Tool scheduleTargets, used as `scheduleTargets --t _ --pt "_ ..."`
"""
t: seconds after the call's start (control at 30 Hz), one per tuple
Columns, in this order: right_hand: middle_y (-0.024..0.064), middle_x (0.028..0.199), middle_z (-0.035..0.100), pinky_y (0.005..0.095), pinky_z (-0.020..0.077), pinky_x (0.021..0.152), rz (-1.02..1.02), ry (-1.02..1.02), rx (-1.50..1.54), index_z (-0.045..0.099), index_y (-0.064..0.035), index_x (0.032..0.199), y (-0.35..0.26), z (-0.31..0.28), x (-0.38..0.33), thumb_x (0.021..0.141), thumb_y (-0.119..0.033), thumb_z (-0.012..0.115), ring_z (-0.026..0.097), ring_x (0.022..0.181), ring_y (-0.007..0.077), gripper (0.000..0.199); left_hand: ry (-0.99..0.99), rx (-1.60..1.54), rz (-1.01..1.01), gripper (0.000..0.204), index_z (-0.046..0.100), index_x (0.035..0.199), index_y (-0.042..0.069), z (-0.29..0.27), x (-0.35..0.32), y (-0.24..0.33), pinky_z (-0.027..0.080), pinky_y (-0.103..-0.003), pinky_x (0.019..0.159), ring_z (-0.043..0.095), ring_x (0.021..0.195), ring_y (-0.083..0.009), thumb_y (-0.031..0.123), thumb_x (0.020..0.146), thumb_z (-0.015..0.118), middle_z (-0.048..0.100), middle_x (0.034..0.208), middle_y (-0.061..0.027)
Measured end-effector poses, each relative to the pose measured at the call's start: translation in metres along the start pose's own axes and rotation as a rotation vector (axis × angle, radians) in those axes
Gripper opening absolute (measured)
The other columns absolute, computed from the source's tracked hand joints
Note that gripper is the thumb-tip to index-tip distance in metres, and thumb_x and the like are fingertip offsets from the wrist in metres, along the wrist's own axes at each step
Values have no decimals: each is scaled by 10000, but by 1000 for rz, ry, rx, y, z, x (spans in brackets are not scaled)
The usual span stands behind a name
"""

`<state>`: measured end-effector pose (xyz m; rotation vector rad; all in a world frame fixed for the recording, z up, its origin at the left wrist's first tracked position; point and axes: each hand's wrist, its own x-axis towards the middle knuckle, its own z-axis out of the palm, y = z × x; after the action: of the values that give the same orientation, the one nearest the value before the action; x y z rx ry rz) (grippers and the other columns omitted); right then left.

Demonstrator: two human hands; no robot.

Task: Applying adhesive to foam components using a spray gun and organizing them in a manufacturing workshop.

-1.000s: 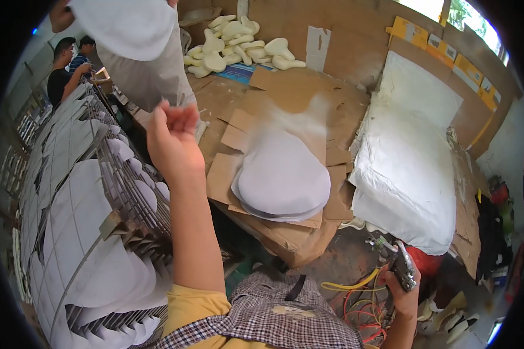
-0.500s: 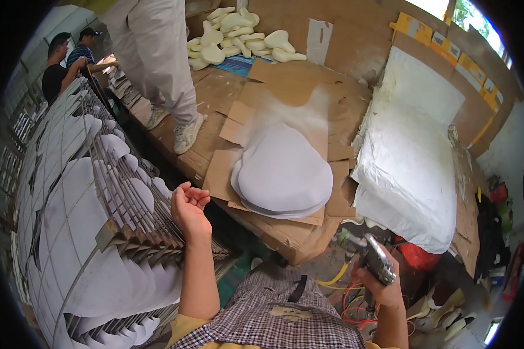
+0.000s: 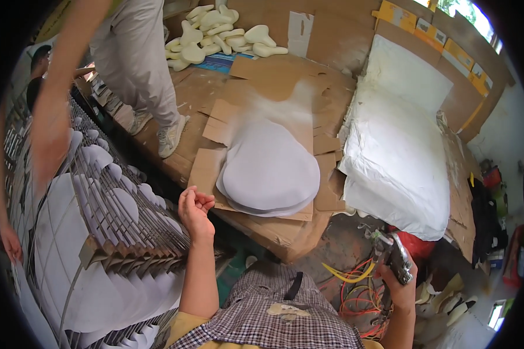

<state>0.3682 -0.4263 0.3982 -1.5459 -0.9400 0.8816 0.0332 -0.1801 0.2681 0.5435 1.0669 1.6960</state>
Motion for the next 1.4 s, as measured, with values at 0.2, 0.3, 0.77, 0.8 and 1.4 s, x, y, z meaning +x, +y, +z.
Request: scheduleTargets --t 0.2,0.3,0.77,0.8,1.4 --pt "38 898 593 240 468 701 158 -181 3 461 24 1256 -7 -1 -14 715 43 646 556 769 94 572 10 45 -68 173 531 998 59 -7 12 -32 499 -235 544 577 601 -138 204 905 521 556 735 -33" --pt "44 898 596 241 464 693 122 -239 -8 460 13 1263 0 5 -5 708 48 637 559 778 98 584 15 116 -111 167 527 994 54 -15 17 -53 496 -229 523 574 599 -131 190 898 529 556 742 -36" --pt "29 968 600 243 441 755 92 -337 -87 480 21 1234 -15 6 18 726 40 618 528 851 78 527 -98 1130 18 354 602 1080 26 -41 74 -160 486 -382 775 618 832 -294 97 734 587 645 863 -129" --pt "29 968 600 243 441 755 95 -324 -90 480 21 1234 -16 6 20 726 40 618 528 851 78 527 -112 1128 15 354 602 1080 26 -29 71 -158 486 -382 775 618 832 -294 97 734 587 645 863 -129" --pt "23 897 599 228 451 718 114 -264 10 477 6 1251 -3 -5 14 701 88 611 554 787 85 572 -40 1357 291 211 636 900 40 5 65 -127 494 -376 731 611 796 -303 99 697 636 617 835 -121"
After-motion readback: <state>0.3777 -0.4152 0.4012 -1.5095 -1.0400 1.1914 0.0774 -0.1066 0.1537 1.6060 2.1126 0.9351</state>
